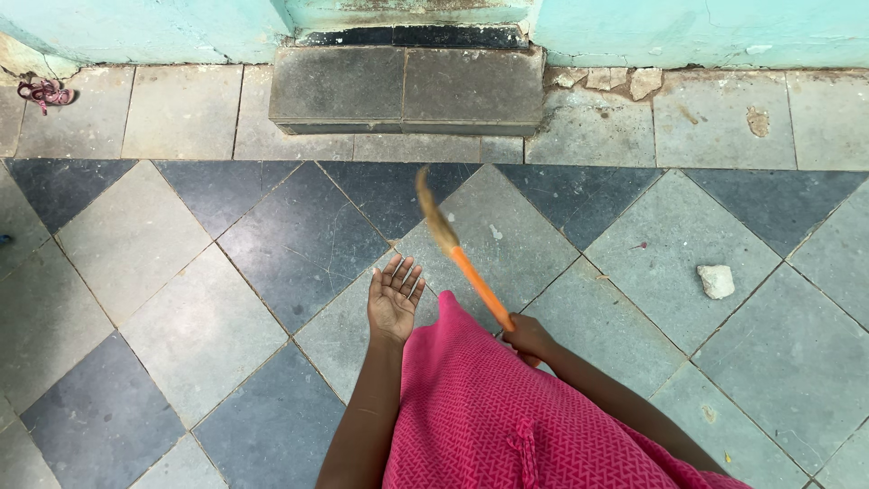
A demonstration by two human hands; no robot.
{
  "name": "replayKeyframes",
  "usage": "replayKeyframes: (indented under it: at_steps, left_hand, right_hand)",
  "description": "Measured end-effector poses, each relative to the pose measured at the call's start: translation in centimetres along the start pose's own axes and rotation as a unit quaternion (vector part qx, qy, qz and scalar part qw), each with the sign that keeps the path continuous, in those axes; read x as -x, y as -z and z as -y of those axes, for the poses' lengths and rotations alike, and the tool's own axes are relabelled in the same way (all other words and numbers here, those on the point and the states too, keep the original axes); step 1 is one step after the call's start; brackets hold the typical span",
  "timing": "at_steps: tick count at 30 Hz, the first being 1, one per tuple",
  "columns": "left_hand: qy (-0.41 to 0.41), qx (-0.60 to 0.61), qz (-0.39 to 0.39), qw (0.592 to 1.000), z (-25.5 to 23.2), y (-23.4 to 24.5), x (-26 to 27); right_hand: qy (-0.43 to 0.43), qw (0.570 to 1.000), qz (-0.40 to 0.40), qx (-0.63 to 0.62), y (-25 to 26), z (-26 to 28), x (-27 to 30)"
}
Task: The person sweeps debris across a tiled floor using a broom.
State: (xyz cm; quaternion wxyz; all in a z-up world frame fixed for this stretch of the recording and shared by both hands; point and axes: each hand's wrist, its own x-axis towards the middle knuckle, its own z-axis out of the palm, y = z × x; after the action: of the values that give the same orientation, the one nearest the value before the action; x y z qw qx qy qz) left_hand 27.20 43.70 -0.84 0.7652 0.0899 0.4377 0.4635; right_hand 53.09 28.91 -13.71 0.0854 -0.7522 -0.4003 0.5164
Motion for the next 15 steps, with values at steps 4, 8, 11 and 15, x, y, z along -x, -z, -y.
replayKeyframes:
  at_steps: [4,8,11,15]
  left_hand:
    - [-0.001,0.001,0.017,1.000,0.0,-0.8,-1.0]
    - [-0.007,0.021,0.019,1.000,-0.5,-0.6,-1.8]
    - [0.005,0.026,-0.011,1.000,-0.8,-0.4,-2.3]
    - [0.001,0.009,0.002,1.000,-1.5,-0.3,-4.0]
  right_hand:
    - [0.075,0.992,0.067,0.076,-0.4,0.3,-0.8]
    - [-0.093,0.991,0.087,-0.032,1.7,-1.4,-1.0]
    - [-0.161,0.983,0.033,-0.081,4.8,-2.6,-1.5]
    - [-0.183,0.926,-0.084,-0.320,7.0,-1.3,-2.9]
